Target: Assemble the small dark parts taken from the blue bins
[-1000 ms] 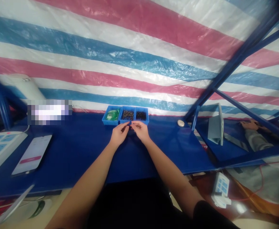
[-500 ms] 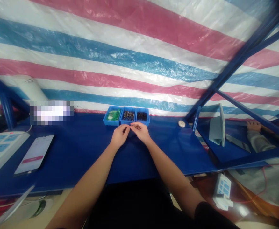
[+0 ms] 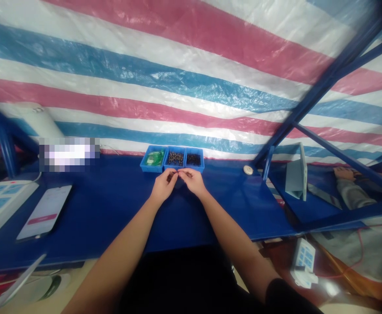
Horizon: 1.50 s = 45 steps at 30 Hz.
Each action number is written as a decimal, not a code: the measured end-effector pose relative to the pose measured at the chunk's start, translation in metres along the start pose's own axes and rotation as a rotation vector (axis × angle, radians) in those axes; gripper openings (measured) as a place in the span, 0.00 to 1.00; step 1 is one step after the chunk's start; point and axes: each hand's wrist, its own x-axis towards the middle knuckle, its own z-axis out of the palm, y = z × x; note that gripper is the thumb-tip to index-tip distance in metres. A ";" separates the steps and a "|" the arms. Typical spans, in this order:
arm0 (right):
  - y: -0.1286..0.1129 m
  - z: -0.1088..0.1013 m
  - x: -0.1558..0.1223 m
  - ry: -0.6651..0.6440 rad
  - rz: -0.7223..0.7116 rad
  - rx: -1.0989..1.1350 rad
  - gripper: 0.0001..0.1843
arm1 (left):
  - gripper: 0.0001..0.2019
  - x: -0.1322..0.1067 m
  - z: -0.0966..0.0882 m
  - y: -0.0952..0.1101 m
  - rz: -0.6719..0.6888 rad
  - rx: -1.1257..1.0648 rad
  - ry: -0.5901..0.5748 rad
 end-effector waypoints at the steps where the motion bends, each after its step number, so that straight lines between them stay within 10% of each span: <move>1: 0.000 0.000 0.000 0.001 0.006 0.006 0.16 | 0.13 0.000 0.000 0.000 0.001 -0.006 0.002; 45: 0.002 0.005 -0.003 -0.016 -0.033 -0.002 0.14 | 0.15 0.001 0.002 -0.004 0.018 0.060 0.011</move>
